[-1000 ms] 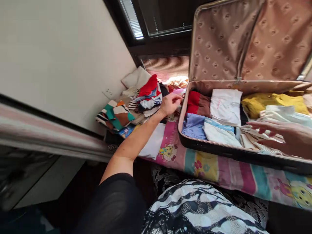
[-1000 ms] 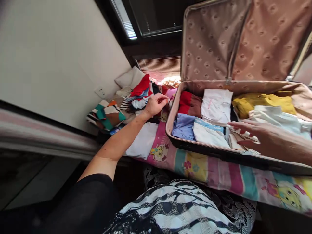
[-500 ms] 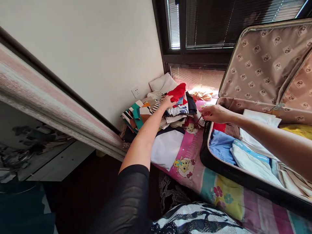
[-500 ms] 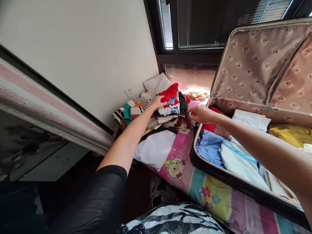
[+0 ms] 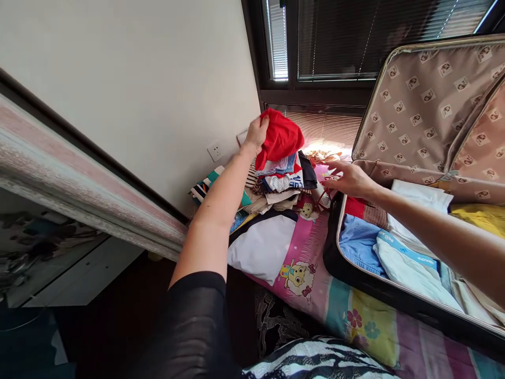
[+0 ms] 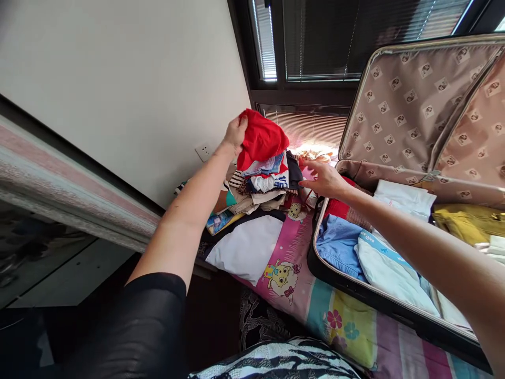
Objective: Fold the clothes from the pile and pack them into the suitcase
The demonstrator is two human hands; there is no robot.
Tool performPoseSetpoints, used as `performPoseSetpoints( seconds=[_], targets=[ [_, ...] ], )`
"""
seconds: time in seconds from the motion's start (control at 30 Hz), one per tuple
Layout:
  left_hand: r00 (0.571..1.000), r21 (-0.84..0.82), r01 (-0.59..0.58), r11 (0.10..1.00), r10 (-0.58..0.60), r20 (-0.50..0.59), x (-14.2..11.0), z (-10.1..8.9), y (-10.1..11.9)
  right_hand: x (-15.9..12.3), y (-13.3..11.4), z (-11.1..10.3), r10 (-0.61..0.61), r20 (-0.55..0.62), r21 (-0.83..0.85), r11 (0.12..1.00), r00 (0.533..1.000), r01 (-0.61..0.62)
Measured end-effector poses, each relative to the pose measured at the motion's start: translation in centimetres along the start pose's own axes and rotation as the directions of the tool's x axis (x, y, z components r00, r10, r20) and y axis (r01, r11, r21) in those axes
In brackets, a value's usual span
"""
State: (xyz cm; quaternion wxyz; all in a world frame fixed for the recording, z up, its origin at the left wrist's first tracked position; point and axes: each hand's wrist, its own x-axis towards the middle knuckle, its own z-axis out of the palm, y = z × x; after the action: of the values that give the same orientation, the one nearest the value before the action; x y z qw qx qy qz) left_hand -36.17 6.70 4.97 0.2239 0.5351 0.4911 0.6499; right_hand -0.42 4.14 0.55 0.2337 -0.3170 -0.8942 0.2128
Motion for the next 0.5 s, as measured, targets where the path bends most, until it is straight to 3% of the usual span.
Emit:
performPoseSetpoints(
  seconds=[0.1,0.17,0.23,0.3,0.4,0.5],
  targets=[
    [0.966,-0.047,0.087,0.995,-0.073,0.247,-0.8,0.5,5.1,0.6,-0.1,-0.7,-0.022,-0.159,0.099,0.994,0.987,0.038],
    [0.927,-0.015,0.104,0.994,-0.092,0.364,-2.1,1.6,7.3,0.6,-0.9,-1.2,-0.019,-0.135,0.247,0.968,0.991,0.052],
    [0.910,0.003,0.089,0.996,-0.083,0.406,-3.5,2.9,8.3,-0.5,-2.2,-1.5,-0.017,-0.009,0.485,0.874,1.000,0.019],
    [0.916,-0.004,0.049,0.999,-0.043,0.399,-4.8,4.3,8.7,-2.6,-3.4,-1.8,-0.032,0.194,0.673,0.731,0.981,-0.109],
    [0.905,-0.030,0.040,0.999,-0.024,0.424,-6.0,6.0,9.2,-6.8,-3.9,-2.2,-0.016,0.442,0.727,0.593,0.897,-0.347],
    [0.877,-0.037,0.067,0.997,-0.041,0.478,-6.7,7.6,10.6,-10.4,-2.6,-3.3,0.081,0.464,0.738,0.516,0.882,-0.436]
  ],
)
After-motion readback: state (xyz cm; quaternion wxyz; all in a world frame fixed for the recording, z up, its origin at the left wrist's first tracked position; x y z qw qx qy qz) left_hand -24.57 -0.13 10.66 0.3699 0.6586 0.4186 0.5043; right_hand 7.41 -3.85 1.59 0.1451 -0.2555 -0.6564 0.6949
